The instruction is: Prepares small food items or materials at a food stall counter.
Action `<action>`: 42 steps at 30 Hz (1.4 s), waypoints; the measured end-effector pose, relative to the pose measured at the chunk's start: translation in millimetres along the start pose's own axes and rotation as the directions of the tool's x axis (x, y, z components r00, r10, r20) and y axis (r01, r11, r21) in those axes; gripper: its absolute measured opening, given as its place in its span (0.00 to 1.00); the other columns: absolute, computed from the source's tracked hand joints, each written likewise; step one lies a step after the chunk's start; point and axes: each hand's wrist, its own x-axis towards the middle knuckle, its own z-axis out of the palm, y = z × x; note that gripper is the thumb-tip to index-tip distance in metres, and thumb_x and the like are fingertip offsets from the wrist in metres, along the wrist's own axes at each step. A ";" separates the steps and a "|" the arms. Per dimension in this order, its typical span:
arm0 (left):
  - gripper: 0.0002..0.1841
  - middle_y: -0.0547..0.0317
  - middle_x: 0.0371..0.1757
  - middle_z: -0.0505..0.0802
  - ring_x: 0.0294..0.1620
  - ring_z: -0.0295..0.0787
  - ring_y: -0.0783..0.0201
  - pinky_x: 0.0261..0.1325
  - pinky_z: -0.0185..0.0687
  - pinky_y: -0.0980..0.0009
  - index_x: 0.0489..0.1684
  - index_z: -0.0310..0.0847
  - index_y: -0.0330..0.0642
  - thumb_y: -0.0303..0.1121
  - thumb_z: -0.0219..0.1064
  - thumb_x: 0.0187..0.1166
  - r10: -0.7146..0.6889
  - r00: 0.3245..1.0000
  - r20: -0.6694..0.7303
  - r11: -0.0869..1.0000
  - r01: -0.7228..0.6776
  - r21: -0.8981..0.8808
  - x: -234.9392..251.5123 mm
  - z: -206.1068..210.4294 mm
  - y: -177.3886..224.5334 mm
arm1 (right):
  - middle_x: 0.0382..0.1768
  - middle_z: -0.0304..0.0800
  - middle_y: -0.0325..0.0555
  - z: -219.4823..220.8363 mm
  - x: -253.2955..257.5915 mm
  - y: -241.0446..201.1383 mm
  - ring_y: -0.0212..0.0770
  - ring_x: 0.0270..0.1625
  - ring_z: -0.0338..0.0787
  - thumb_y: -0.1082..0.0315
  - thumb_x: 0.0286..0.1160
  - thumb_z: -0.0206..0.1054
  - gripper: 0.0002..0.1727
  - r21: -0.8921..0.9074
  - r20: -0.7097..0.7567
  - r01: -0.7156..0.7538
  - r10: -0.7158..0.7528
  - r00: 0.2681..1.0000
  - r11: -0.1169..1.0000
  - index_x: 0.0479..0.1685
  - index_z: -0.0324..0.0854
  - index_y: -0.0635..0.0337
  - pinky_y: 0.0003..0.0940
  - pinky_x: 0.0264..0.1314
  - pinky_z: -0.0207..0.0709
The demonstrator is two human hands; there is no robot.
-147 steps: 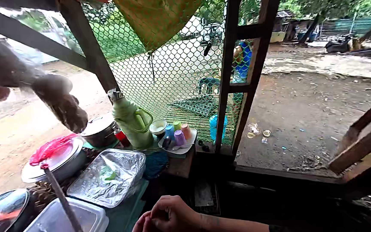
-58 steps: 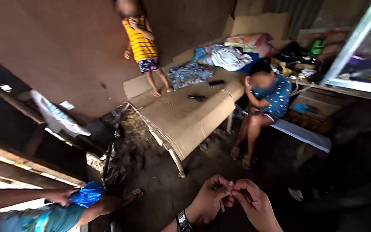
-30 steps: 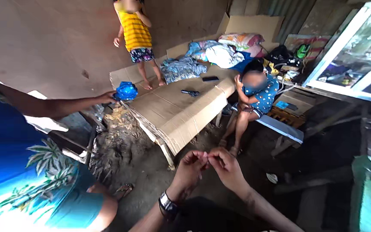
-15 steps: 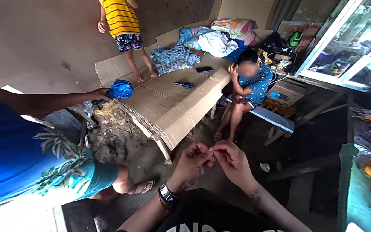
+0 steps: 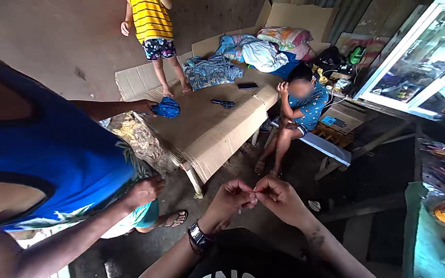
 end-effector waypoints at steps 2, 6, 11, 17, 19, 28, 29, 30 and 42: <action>0.08 0.62 0.34 0.96 0.33 0.94 0.72 0.39 0.90 0.76 0.37 0.85 0.42 0.16 0.68 0.74 0.061 0.998 0.010 0.995 -0.061 0.083 0.8 -1.1 1.7 | 0.41 0.90 0.40 1.8 1.5 -0.4 0.22 0.41 0.88 0.72 0.71 0.70 0.05 -0.041 -0.017 0.018 -0.018 1.000 0.999 0.41 0.86 0.65 0.16 0.47 0.85; 0.07 0.67 0.35 0.95 0.35 0.92 0.73 0.44 0.91 0.74 0.39 0.86 0.41 0.18 0.71 0.73 0.208 0.978 0.033 0.952 -0.210 0.223 3.1 -0.5 1.9 | 0.41 0.89 0.44 7.3 2.7 0.6 0.22 0.42 0.87 0.75 0.70 0.66 0.04 -0.106 -0.066 0.129 -0.137 0.988 0.986 0.38 0.84 0.67 0.15 0.47 0.82; 0.07 0.66 0.36 0.94 0.36 0.92 0.72 0.44 0.91 0.73 0.42 0.85 0.39 0.19 0.71 0.73 0.271 0.961 -0.045 0.939 -0.254 0.233 5.2 10.1 1.7 | 0.43 0.90 0.41 17.4 -1.3 -3.9 0.20 0.42 0.87 0.77 0.73 0.67 0.04 0.024 -0.231 0.055 -0.048 0.972 0.998 0.42 0.82 0.69 0.15 0.46 0.83; 0.06 0.55 0.39 0.95 0.35 0.93 0.67 0.44 0.92 0.71 0.39 0.83 0.37 0.16 0.64 0.78 0.117 0.962 -0.245 0.985 -0.143 -0.091 10.3 24.4 5.7 | 0.53 0.85 0.44 31.6 -12.6 -1.6 0.25 0.53 0.85 0.72 0.81 0.63 0.10 0.094 -0.304 0.103 -0.070 0.950 0.990 0.51 0.86 0.68 0.19 0.54 0.83; 0.06 0.53 0.40 0.96 0.35 0.94 0.66 0.43 0.93 0.69 0.40 0.83 0.37 0.16 0.64 0.79 0.112 0.964 -0.240 0.984 -0.142 -0.111 10.6 24.2 3.6 | 0.58 0.82 0.46 35.5 -19.6 2.0 0.25 0.57 0.84 0.70 0.80 0.64 0.12 0.047 -0.309 0.133 -0.112 0.944 0.990 0.54 0.88 0.66 0.18 0.57 0.82; 0.10 0.58 0.36 0.97 0.34 0.94 0.68 0.42 0.91 0.72 0.37 0.88 0.44 0.16 0.69 0.73 0.123 0.991 -0.046 0.991 -0.126 -0.054 11.0 21.3 -5.7 | 0.45 0.92 0.39 -5.8 -5.5 3.7 0.24 0.44 0.91 0.68 0.75 0.72 0.08 -0.020 -0.201 0.140 -0.141 0.969 0.990 0.47 0.88 0.62 0.19 0.50 0.87; 0.10 0.59 0.36 0.96 0.33 0.94 0.68 0.41 0.91 0.73 0.36 0.88 0.44 0.16 0.69 0.73 0.123 0.992 -0.038 0.991 -0.125 -0.052 11.1 20.7 -6.6 | 0.44 0.92 0.39 -7.1 -5.5 3.5 0.23 0.43 0.90 0.69 0.75 0.72 0.07 -0.012 -0.181 0.120 -0.120 0.976 0.993 0.45 0.89 0.62 0.18 0.49 0.86; 0.11 0.59 0.35 0.96 0.33 0.94 0.69 0.40 0.90 0.74 0.36 0.88 0.45 0.15 0.68 0.73 0.124 0.992 -0.034 0.991 -0.125 -0.044 11.0 20.2 -7.5 | 0.42 0.92 0.39 -8.3 -5.8 3.2 0.22 0.42 0.90 0.69 0.74 0.72 0.07 -0.015 -0.167 0.099 -0.100 0.981 0.995 0.43 0.90 0.63 0.17 0.49 0.86; 0.11 0.60 0.35 0.96 0.32 0.92 0.71 0.39 0.88 0.74 0.36 0.88 0.44 0.15 0.66 0.75 0.051 0.998 0.021 0.998 -0.050 -0.022 8.3 8.9 -16.2 | 0.37 0.92 0.51 -13.5 -9.8 -2.1 0.32 0.37 0.89 0.74 0.75 0.69 0.06 -0.180 -0.022 0.034 -0.039 0.999 0.983 0.42 0.87 0.69 0.24 0.44 0.83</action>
